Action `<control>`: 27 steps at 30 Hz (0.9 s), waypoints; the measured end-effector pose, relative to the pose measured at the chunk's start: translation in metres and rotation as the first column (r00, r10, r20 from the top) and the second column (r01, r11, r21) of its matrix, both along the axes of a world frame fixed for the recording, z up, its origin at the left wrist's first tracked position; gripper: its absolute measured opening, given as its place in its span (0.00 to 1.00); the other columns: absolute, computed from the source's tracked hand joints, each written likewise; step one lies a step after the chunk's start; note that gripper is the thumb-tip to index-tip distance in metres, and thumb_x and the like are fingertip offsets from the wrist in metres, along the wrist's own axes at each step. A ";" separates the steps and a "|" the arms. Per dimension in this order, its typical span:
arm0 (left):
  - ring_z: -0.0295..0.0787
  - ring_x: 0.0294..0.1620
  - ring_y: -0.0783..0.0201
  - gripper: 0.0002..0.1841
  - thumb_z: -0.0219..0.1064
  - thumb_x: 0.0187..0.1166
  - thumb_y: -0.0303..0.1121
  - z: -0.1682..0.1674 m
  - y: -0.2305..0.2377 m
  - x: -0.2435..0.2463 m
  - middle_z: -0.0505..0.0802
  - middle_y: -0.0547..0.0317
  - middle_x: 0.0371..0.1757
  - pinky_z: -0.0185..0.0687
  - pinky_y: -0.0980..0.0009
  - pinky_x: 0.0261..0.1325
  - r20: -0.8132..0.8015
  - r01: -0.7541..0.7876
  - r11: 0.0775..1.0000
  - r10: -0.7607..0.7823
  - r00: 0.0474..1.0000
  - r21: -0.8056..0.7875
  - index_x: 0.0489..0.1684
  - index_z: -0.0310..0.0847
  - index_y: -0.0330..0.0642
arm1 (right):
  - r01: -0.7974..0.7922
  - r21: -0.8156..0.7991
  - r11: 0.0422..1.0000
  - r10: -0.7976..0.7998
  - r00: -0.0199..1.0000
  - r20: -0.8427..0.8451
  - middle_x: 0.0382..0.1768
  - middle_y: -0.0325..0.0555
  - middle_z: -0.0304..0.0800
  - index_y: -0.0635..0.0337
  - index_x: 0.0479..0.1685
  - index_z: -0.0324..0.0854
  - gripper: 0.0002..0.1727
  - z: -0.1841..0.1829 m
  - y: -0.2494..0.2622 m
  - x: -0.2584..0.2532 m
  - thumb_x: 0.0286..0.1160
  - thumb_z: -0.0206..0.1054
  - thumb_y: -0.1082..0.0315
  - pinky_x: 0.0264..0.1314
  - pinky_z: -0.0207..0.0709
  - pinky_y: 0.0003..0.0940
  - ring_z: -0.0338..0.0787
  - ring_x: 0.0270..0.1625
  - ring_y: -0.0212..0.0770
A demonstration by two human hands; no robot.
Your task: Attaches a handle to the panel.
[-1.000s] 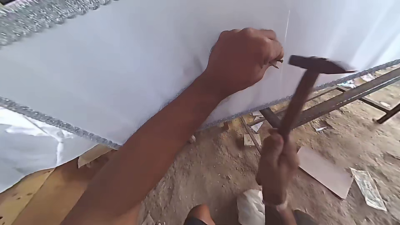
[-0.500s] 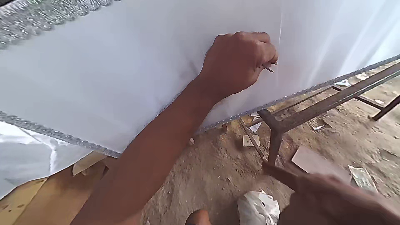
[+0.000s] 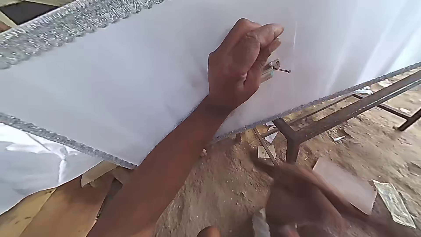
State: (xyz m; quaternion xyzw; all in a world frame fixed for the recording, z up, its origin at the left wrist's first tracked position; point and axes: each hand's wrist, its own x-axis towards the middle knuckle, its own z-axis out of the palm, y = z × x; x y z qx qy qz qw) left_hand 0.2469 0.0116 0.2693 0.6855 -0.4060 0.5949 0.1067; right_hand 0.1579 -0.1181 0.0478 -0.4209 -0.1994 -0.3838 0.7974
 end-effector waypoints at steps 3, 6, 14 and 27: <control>0.86 0.41 0.68 0.10 0.65 0.84 0.24 0.000 0.001 -0.002 0.91 0.47 0.41 0.82 0.77 0.44 -0.010 -0.016 1.000 0.016 1.000 -0.002 0.49 0.91 0.26 | 0.018 -0.268 0.963 -0.109 0.938 -0.330 0.20 0.31 0.74 0.59 0.44 0.79 0.25 0.018 0.014 0.019 0.94 0.48 0.47 0.17 0.71 0.24 0.73 0.17 0.24; 0.85 0.41 0.68 0.10 0.65 0.84 0.24 -0.002 0.000 -0.002 0.90 0.47 0.40 0.81 0.77 0.43 -0.004 -0.009 1.000 0.009 1.000 0.003 0.49 0.91 0.25 | -0.086 0.016 0.996 0.087 0.989 -0.118 0.22 0.23 0.81 0.42 0.44 0.82 0.22 0.047 -0.045 -0.013 0.90 0.49 0.40 0.22 0.76 0.17 0.79 0.21 0.19; 0.86 0.41 0.66 0.10 0.64 0.84 0.23 0.000 0.003 0.000 0.91 0.46 0.41 0.83 0.75 0.43 0.015 0.032 0.999 -0.032 0.999 -0.038 0.48 0.90 0.24 | -0.010 -0.234 0.972 -0.071 0.939 -0.336 0.19 0.28 0.72 0.57 0.43 0.77 0.22 0.030 0.015 0.016 0.94 0.48 0.49 0.16 0.70 0.22 0.71 0.16 0.22; 0.86 0.41 0.66 0.10 0.64 0.84 0.23 -0.004 0.002 -0.003 0.91 0.44 0.41 0.81 0.76 0.45 0.023 0.031 0.999 -0.030 0.999 -0.041 0.47 0.90 0.24 | -0.026 -0.054 0.998 0.019 0.991 -0.136 0.22 0.23 0.81 0.43 0.42 0.82 0.22 0.048 -0.030 -0.011 0.90 0.51 0.41 0.22 0.75 0.16 0.79 0.21 0.18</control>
